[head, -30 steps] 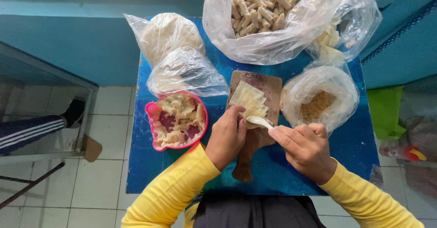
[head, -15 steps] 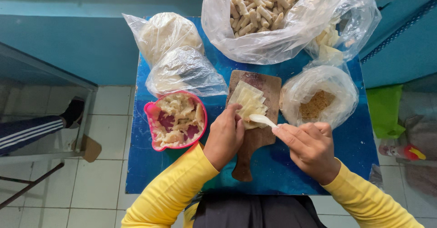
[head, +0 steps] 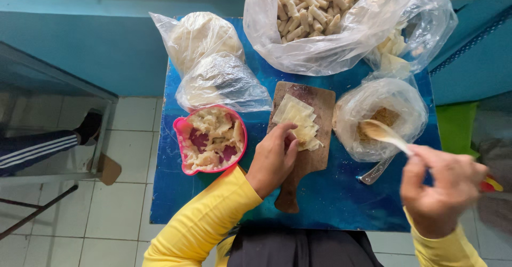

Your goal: The person sits at a table wrapping filled rolls. They take thin square wrappers from a stack on a wooden board, spoon brown filling from a plastic bag onto a wrapper, fold and roll the wrapper by hand, and place the finished roll into a large plastic bag of completed rolls.

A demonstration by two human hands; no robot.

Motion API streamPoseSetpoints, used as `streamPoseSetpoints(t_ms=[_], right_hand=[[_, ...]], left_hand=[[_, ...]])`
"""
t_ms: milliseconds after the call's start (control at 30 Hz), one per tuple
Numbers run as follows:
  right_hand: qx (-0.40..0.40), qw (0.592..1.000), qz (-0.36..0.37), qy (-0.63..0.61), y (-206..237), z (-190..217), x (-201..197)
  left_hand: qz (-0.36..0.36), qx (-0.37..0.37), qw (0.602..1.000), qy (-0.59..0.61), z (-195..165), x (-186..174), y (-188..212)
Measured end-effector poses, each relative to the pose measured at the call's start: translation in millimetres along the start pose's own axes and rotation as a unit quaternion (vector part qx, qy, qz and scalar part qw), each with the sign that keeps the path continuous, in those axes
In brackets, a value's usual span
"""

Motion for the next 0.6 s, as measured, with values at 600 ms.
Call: streamPoseSetpoints(t_ms=[600], right_hand=[[-0.02,0.961,0.22,-0.166,-52,94,75]], left_hand=[[-0.016,0.097,0.988,-0.116,7,6,8]])
Point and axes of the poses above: each hand's wrist, its own y-axis away from the middle knuckle, its own x-axis out of the palm, z = x × y, the point moved 2 cm from there along -y, towards the middle knuckle, and after that the axes turned 4 degrees about -x, right-handed, at the moved point
